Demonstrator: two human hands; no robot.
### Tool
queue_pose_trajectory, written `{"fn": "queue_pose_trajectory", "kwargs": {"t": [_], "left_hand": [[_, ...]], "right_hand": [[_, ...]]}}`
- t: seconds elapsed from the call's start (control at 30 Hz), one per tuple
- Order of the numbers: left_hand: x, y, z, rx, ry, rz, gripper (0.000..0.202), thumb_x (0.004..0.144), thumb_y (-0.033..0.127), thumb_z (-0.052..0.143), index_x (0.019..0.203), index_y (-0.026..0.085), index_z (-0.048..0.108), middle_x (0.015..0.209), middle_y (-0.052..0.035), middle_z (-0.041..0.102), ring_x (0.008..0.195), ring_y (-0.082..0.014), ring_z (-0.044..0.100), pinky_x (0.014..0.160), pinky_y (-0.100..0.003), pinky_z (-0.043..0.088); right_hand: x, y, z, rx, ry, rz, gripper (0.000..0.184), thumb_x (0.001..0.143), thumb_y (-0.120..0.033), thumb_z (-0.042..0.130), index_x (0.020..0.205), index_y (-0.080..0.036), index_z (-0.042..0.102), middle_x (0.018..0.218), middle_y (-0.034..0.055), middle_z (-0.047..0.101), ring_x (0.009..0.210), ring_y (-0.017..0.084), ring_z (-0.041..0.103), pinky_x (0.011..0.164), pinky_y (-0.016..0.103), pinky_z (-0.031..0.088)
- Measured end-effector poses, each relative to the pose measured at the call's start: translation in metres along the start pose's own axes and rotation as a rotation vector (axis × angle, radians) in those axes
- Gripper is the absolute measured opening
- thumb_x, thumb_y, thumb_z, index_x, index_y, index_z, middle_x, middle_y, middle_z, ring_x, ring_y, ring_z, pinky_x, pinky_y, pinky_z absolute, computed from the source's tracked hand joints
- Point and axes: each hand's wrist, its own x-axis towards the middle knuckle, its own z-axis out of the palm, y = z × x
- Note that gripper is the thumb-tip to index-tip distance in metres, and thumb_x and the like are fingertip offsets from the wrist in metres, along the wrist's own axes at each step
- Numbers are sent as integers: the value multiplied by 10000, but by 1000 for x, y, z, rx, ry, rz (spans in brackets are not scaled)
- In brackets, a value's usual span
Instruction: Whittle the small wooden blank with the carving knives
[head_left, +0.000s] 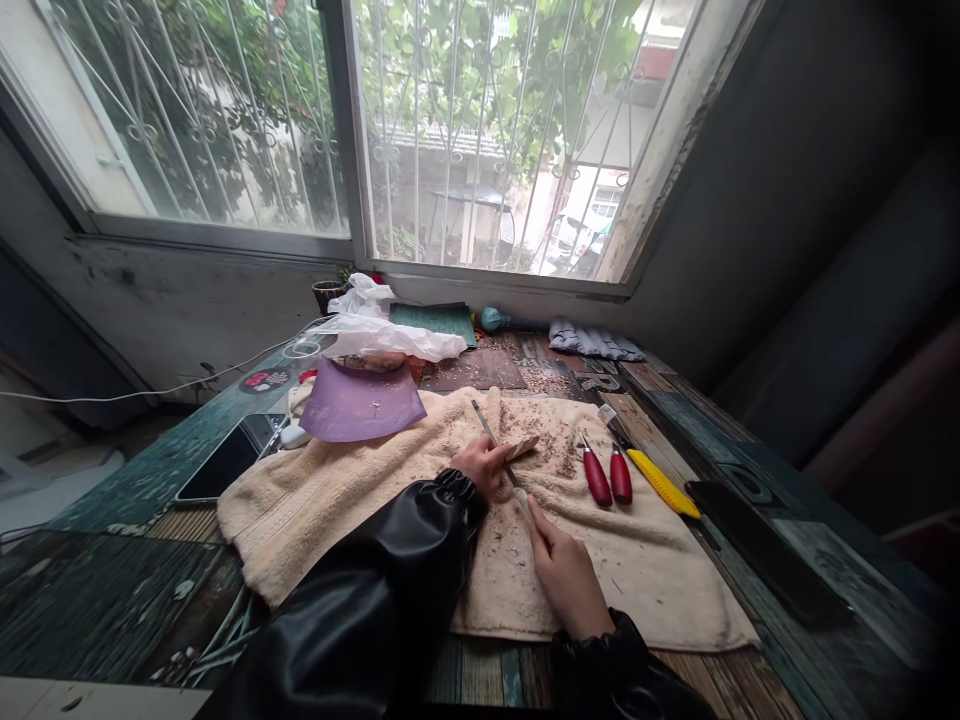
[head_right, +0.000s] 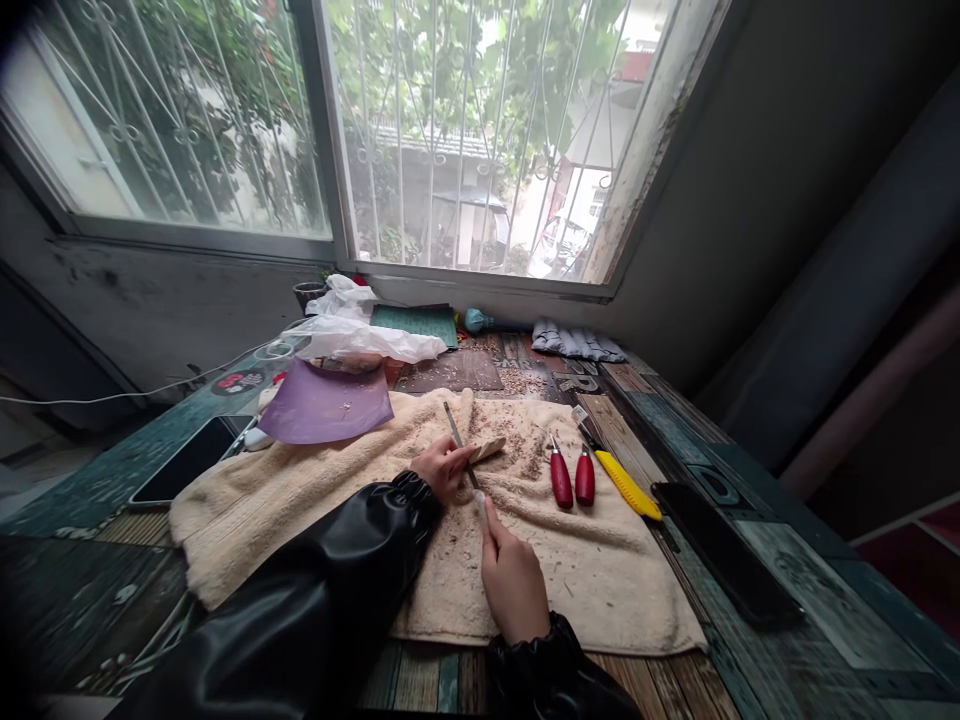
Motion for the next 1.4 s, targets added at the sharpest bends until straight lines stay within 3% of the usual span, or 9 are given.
{"fn": "queue_pose_trajectory", "kwargs": {"t": [0.3,0.53,0.83,1.03,1.2,1.4], "left_hand": [[-1,-1,0,-13,0,-9,263,750,214,449,942,269,618,762,-42,507,664,-136,487,533,-210,411],[1,-8,3,-103,-20,35,276,752,200,444,959,250,621,754,-35,503,668,-124,499,589,-218,437],[4,-15,3,-244,-56,78,262,778,229,439,956,230,631,718,-34,505,659,-121,497,592,-223,434],[4,-15,4,-239,-57,79,252,783,240,448,959,239,629,697,-25,495,638,-109,493,590,-212,430],[0,-11,3,-176,6,45,247,786,256,438,930,230,637,703,-31,520,625,-106,502,564,-205,429],[-1,-4,-1,-94,119,-55,156,740,284,509,703,189,627,732,-27,559,665,-119,526,585,-218,440]], "right_hand": [[-25,9,-12,-45,-27,26,438,822,-265,315,1251,-241,402,891,76,667,843,185,611,704,230,434],[-30,11,-16,-17,-26,44,432,822,-281,316,1239,-238,419,884,80,668,816,180,615,686,226,436],[-14,8,-8,-76,-1,6,426,817,-242,316,1223,-232,443,874,79,670,751,179,625,657,228,435],[11,-2,-2,-15,-2,-18,420,815,-250,328,1209,-203,465,989,86,636,873,187,600,746,252,432],[22,-3,4,73,11,-21,415,817,-271,341,1202,-191,473,1033,82,618,931,183,577,787,262,426],[16,-2,2,93,1,-21,416,824,-288,336,1211,-199,460,1082,79,591,965,187,562,803,270,420]]}}
